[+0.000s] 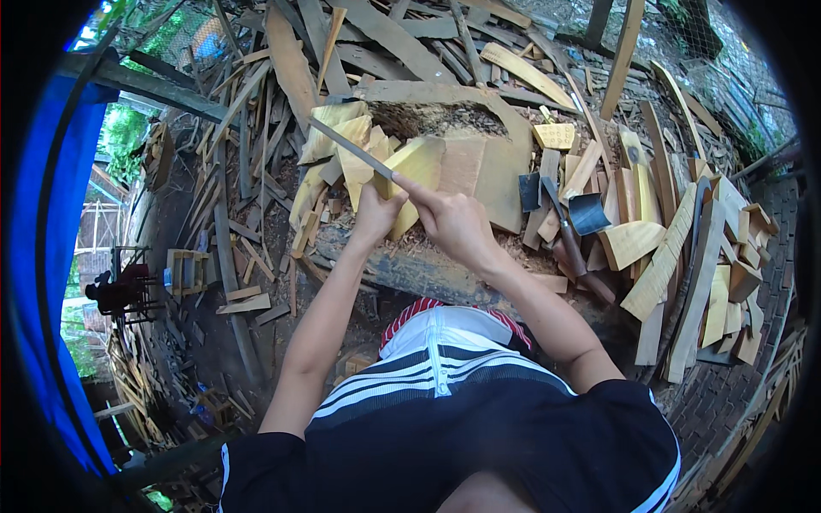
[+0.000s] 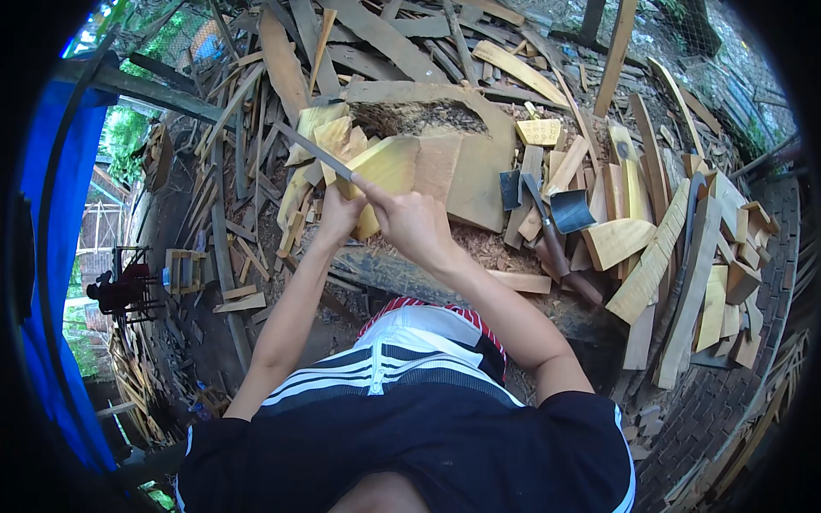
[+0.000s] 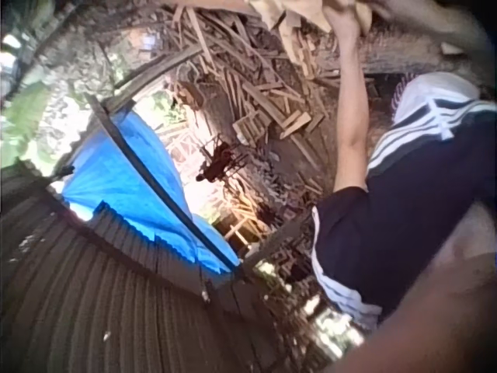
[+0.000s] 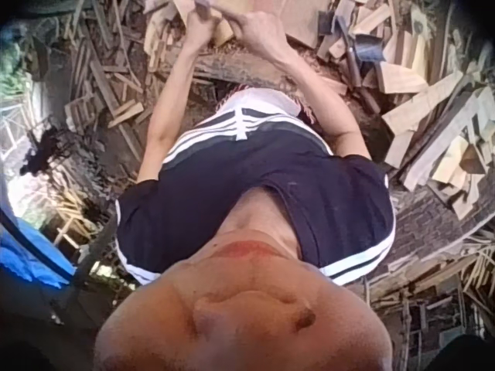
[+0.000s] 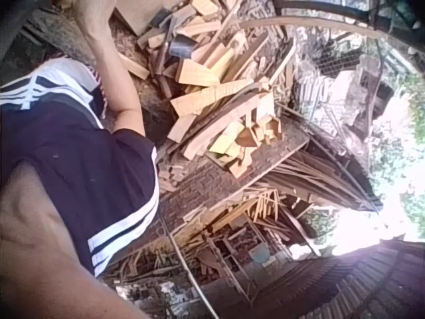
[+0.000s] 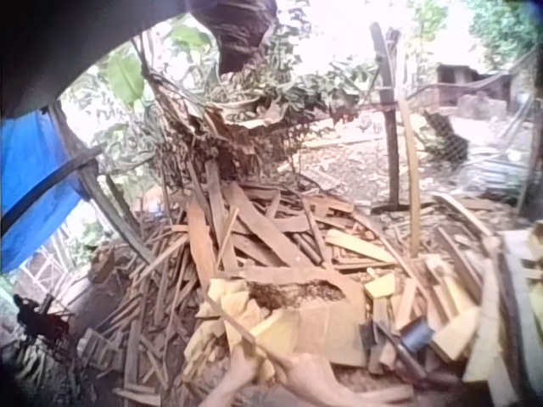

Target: The person marks and scrapes a piece of wood with a metal rod, shapes it by shaving the edges with a curved blade, and holds the wood piece by hand.

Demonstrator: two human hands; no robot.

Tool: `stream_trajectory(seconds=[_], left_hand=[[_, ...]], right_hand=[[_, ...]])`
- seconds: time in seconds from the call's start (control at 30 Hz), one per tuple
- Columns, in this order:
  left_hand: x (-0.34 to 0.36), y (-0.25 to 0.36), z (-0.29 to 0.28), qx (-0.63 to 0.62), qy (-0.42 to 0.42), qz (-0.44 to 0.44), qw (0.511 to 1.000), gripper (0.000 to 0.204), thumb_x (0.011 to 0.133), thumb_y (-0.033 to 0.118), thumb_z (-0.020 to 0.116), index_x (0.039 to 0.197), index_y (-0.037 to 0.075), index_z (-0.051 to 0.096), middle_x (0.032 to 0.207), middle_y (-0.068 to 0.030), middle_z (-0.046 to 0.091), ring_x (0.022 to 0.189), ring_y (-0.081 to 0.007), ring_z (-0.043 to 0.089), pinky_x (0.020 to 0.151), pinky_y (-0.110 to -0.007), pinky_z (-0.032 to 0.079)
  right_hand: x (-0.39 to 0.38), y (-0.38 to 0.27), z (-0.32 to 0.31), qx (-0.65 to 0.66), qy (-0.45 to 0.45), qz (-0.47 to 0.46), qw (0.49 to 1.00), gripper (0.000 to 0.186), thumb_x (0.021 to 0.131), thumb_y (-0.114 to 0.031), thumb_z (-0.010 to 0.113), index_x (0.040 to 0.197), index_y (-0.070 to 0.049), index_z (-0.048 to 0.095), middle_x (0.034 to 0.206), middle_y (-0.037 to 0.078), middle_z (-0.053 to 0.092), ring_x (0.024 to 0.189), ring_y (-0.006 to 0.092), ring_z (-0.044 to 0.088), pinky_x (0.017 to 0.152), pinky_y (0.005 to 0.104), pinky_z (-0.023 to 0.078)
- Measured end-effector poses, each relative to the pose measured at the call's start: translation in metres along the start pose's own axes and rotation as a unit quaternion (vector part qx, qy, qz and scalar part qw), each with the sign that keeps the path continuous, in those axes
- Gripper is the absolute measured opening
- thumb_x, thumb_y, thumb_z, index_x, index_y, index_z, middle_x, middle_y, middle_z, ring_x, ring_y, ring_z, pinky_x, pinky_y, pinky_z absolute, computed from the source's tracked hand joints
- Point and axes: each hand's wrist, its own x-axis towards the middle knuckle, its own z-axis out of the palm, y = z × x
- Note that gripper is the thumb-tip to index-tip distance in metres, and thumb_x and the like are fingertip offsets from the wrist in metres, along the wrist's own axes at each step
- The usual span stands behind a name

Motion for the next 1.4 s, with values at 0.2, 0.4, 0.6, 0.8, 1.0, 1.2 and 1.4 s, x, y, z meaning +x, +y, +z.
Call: stream_trajectory(seconds=[0.2,0.4,0.6,0.8,1.0,1.2,1.4], left_hand=[[-0.006,-0.002,0.008,-0.024,-0.040,0.040,0.998,0.035,0.086,0.001,0.063,0.120,-0.005,0.056,0.108,-0.0107,0.066,0.095,-0.0161,0.065,0.082,-0.030,0.052],[0.001,-0.011,-0.002,0.055,-0.036,0.021,0.998,0.035,0.086,0.001,0.062,0.120,-0.006,0.056,0.107,-0.0108,0.067,0.094,-0.0161,0.065,0.081,-0.029,0.052],[0.001,-0.009,0.004,-0.061,-0.019,0.056,0.996,0.032,0.085,0.006,0.064,0.114,-0.008,0.059,0.098,-0.0126,0.069,0.088,-0.0185,0.067,0.078,-0.031,0.052],[-0.004,0.006,0.019,-0.159,0.047,0.075,0.983,0.044,0.096,0.020,0.059,0.133,-0.002,0.047,0.127,-0.0126,0.056,0.114,-0.0162,0.054,0.096,-0.029,0.043],[0.007,-0.002,-0.001,-0.241,0.090,-0.015,0.966,0.047,0.099,0.034,0.049,0.131,0.000,0.050,0.121,-0.0103,0.057,0.110,-0.0163,0.053,0.097,-0.029,0.040],[0.013,0.001,-0.005,-0.149,0.166,-0.004,0.975,0.028,0.090,0.012,0.058,0.111,-0.004,0.068,0.105,-0.0109,0.068,0.097,-0.0166,0.062,0.090,-0.028,0.046],[0.012,-0.007,-0.009,-0.120,0.198,-0.014,0.973,0.028,0.089,0.010,0.058,0.108,-0.005,0.070,0.108,-0.0124,0.070,0.099,-0.0176,0.063,0.092,-0.027,0.046]], right_hand=[[0.025,0.106,0.023,-0.038,0.030,0.114,0.992,0.039,0.096,-0.025,0.048,0.133,-0.031,0.057,0.080,0.019,0.069,0.071,0.0341,0.069,0.061,0.0456,0.055],[-0.001,0.011,0.006,0.034,-0.020,0.069,0.997,0.039,0.094,-0.024,0.052,0.132,-0.033,0.058,0.077,0.021,0.068,0.071,0.0372,0.068,0.063,0.0481,0.054],[0.035,0.108,0.032,0.039,-0.002,0.151,0.988,0.036,0.098,-0.020,0.046,0.132,-0.022,0.058,0.109,0.020,0.067,0.097,0.0386,0.066,0.086,0.0456,0.052],[-0.001,0.101,0.055,0.153,0.041,0.149,0.976,0.035,0.097,-0.022,0.045,0.130,-0.015,0.057,0.114,0.020,0.065,0.106,0.0418,0.061,0.092,0.0473,0.048],[-0.013,0.084,0.049,0.158,-0.044,0.189,0.968,0.039,0.100,-0.023,0.043,0.135,-0.011,0.053,0.132,0.018,0.058,0.124,0.0348,0.053,0.104,0.0391,0.042],[-0.017,0.088,0.053,0.154,-0.035,0.170,0.973,0.039,0.098,-0.023,0.043,0.135,-0.015,0.053,0.125,0.020,0.060,0.115,0.0403,0.056,0.098,0.0452,0.044],[-0.019,0.089,0.061,0.157,-0.019,0.156,0.975,0.039,0.097,-0.022,0.044,0.134,-0.017,0.054,0.113,0.024,0.063,0.104,0.0455,0.059,0.091,0.0518,0.046]])
